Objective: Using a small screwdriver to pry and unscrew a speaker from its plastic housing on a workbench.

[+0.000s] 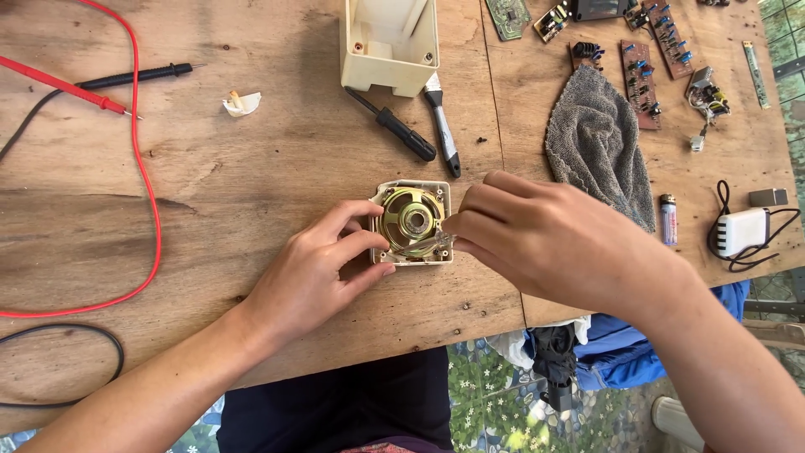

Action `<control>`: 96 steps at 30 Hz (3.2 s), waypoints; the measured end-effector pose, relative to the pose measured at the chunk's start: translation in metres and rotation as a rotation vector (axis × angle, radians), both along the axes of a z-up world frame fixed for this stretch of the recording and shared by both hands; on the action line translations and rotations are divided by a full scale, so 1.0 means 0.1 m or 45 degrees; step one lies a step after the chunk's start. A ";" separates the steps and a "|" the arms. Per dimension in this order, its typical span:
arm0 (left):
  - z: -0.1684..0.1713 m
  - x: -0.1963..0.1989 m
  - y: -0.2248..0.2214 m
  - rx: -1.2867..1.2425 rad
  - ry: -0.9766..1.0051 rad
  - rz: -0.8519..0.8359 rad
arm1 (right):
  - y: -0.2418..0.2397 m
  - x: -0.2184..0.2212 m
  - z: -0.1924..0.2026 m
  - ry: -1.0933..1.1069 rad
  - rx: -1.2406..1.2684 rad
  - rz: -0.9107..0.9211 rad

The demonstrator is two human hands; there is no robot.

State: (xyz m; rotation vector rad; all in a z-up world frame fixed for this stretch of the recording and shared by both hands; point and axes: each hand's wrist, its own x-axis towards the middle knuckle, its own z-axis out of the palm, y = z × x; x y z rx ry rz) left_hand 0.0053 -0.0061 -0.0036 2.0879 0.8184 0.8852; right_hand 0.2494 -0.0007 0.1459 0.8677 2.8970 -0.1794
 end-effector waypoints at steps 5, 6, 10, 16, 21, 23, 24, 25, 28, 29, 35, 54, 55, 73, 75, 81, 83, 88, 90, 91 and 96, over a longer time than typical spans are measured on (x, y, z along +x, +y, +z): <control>-0.01 0.00 -0.01 0.027 -0.015 0.009 | -0.06 -0.02 -0.08 0.091 0.038 -0.058; -0.01 0.00 -0.01 0.036 -0.028 0.012 | -0.07 -0.02 -0.08 0.118 0.043 -0.072; 0.02 0.00 -0.01 0.038 -0.019 0.017 | -0.09 0.02 -0.07 0.167 0.008 -0.077; 0.02 0.00 -0.01 0.046 -0.031 0.032 | -0.13 0.04 -0.12 0.171 0.022 -0.082; 0.02 0.00 -0.01 0.043 -0.025 0.031 | -0.15 0.05 -0.14 0.220 0.020 -0.079; 0.03 0.00 -0.01 0.050 -0.030 0.035 | -0.15 0.03 -0.12 0.207 0.029 -0.081; 0.03 0.00 -0.01 0.056 -0.034 0.040 | -0.16 0.03 -0.12 0.193 0.037 -0.081; 0.03 0.00 -0.01 0.057 -0.034 0.039 | -0.16 0.02 -0.12 0.193 0.037 -0.082; 0.03 0.00 -0.02 0.048 -0.035 0.039 | -0.17 0.02 -0.13 0.172 0.092 -0.062; 0.03 0.00 -0.02 0.050 -0.031 0.036 | -0.17 0.02 -0.13 0.183 0.085 -0.067; 0.00 0.00 -0.02 0.040 -0.027 0.035 | -0.19 0.06 -0.12 0.231 0.071 -0.064; 0.10 -0.03 0.00 0.058 -0.307 -0.061 | -0.22 0.23 -0.13 0.574 -0.032 -0.287; 0.09 -0.03 0.01 0.059 -0.305 -0.063 | -0.22 0.23 -0.13 0.576 -0.030 -0.289; 0.13 -0.05 0.03 -0.135 -0.357 -0.088 | -0.23 0.18 -0.18 0.663 -0.028 -0.316; 0.11 -0.07 0.03 -0.086 -0.309 -0.058 | -0.24 0.22 -0.20 0.675 0.005 -0.320; 0.25 -0.37 0.20 0.141 -0.206 0.291 | -0.35 0.27 -0.30 0.768 0.083 -0.519; 0.18 -0.45 0.24 0.179 -0.091 0.290 | -0.40 0.34 -0.41 0.777 0.097 -0.593; 0.03 -0.42 0.27 0.162 0.258 0.180 | -0.50 0.57 -0.87 0.884 0.053 -0.639; -0.03 -0.37 0.31 0.266 0.396 0.140 | -0.57 0.54 -0.93 0.891 0.064 -0.641; -0.02 -0.35 0.32 0.262 0.396 0.140 | -0.61 0.54 -0.99 0.890 0.061 -0.642; -0.02 -0.31 0.35 0.269 0.415 0.178 | -0.89 0.31 -1.02 1.265 0.054 -0.920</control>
